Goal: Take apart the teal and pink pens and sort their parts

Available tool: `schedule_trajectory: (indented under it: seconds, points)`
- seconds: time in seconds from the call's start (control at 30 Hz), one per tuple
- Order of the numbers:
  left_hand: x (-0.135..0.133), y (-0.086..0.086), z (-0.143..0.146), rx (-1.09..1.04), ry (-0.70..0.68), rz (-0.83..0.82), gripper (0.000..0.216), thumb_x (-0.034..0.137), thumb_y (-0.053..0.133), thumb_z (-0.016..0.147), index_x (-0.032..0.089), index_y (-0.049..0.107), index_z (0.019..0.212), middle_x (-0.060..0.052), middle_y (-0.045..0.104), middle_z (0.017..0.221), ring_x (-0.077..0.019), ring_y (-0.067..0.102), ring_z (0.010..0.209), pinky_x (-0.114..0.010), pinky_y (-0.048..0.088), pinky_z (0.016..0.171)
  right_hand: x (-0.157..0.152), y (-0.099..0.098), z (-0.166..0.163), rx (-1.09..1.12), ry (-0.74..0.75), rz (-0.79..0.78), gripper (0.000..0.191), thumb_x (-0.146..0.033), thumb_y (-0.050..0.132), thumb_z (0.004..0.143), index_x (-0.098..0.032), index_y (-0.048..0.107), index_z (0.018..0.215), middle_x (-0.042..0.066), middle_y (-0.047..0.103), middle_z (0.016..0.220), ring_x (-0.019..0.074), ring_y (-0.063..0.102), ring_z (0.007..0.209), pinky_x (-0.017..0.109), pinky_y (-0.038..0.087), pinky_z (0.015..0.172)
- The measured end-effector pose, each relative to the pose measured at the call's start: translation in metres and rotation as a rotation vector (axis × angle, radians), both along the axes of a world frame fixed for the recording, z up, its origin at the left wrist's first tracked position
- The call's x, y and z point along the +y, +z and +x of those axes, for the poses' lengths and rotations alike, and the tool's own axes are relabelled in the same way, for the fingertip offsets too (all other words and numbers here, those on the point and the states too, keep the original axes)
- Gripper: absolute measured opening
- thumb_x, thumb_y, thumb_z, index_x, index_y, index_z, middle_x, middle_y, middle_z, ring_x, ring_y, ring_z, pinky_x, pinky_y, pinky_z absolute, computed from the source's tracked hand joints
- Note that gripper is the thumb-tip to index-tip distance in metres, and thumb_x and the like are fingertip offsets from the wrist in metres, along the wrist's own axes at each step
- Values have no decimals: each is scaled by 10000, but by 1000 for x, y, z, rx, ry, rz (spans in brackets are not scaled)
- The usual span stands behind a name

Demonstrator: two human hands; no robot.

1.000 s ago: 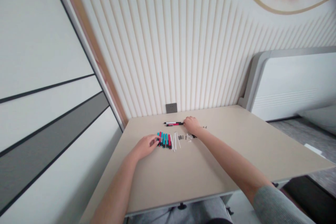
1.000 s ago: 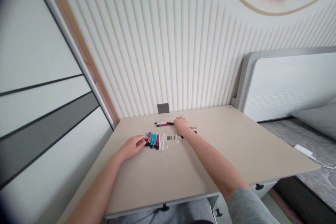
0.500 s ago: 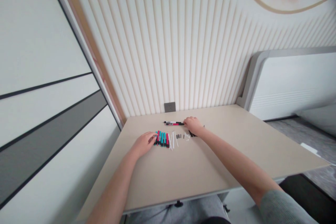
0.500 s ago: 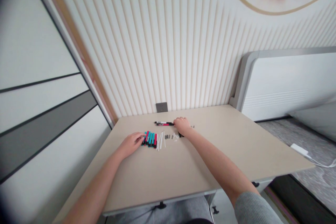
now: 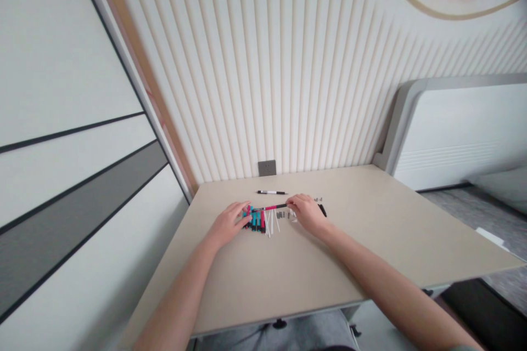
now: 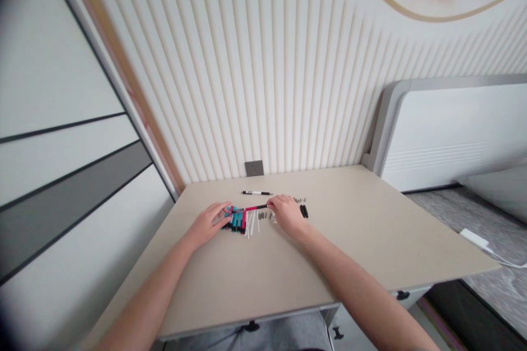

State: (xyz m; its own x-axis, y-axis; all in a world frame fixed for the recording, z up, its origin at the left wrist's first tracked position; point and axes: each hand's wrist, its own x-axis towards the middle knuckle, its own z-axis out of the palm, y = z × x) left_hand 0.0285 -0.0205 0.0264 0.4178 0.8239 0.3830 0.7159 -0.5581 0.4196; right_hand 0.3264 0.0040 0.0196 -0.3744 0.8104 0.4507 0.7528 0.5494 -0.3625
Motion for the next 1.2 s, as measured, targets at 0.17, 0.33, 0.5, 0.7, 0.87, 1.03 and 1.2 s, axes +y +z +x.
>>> schedule_trajectory:
  seconds: [0.17, 0.33, 0.5, 0.7, 0.87, 1.03, 1.2]
  points:
    - [0, -1, 7, 43, -89, 12, 303, 397, 424, 975, 221, 651, 1070, -54, 667, 966, -185, 601, 929, -325, 465, 886, -21, -3, -8, 194, 104, 2, 189, -210, 474, 953, -189, 662, 954, 69, 686, 922, 183, 601, 883, 298, 430, 823]
    - [-1, 0, 8, 24, -64, 88, 318, 394, 405, 983, 211, 654, 1059, -63, 665, 971, -177, 599, 913, -318, 478, 867, -16, -1, -10, 287, 142, -118, 194, -236, 490, 930, -178, 676, 936, 53, 688, 867, 166, 606, 792, 264, 440, 728]
    - [-2, 0, 8, 7, -43, 153, 317, 394, 409, 982, 209, 655, 1059, -77, 666, 999, -190, 599, 949, -330, 476, 893, -15, -4, -7, 267, 118, -199, 367, -312, 392, 968, -174, 658, 757, 14, 637, 664, 142, 554, 622, 239, 389, 611]
    - [-3, 1, 8, 11, -67, 166, 334, 395, 395, 986, 208, 657, 1073, -79, 664, 995, -189, 602, 941, -328, 480, 882, -13, -5, -5, 266, 164, -246, 304, -285, 453, 944, -175, 669, 760, 17, 676, 723, 143, 586, 667, 229, 402, 647]
    - [-2, 0, 9, 6, -72, 155, 339, 391, 392, 988, 203, 663, 1065, -78, 670, 972, -184, 607, 914, -317, 483, 854, -11, -5, -4, 216, 143, -139, 304, -232, 442, 950, -188, 682, 769, 32, 687, 769, 161, 605, 752, 250, 414, 723]
    - [-2, -2, 8, -12, -61, 139, 329, 376, 407, 984, 187, 674, 1020, -67, 673, 913, -171, 616, 859, -298, 491, 821, -14, -4, -5, 130, 146, 9, 268, -230, 474, 958, -185, 691, 808, 53, 691, 795, 179, 586, 794, 271, 417, 755]
    - [1, -5, 4, -43, -82, 203, 276, 346, 440, 979, 191, 664, 1027, -54, 677, 910, -157, 621, 844, -282, 502, 794, -15, -6, -6, 146, 181, 109, 236, -262, 496, 960, -179, 686, 847, 67, 681, 812, 192, 567, 796, 296, 421, 760]
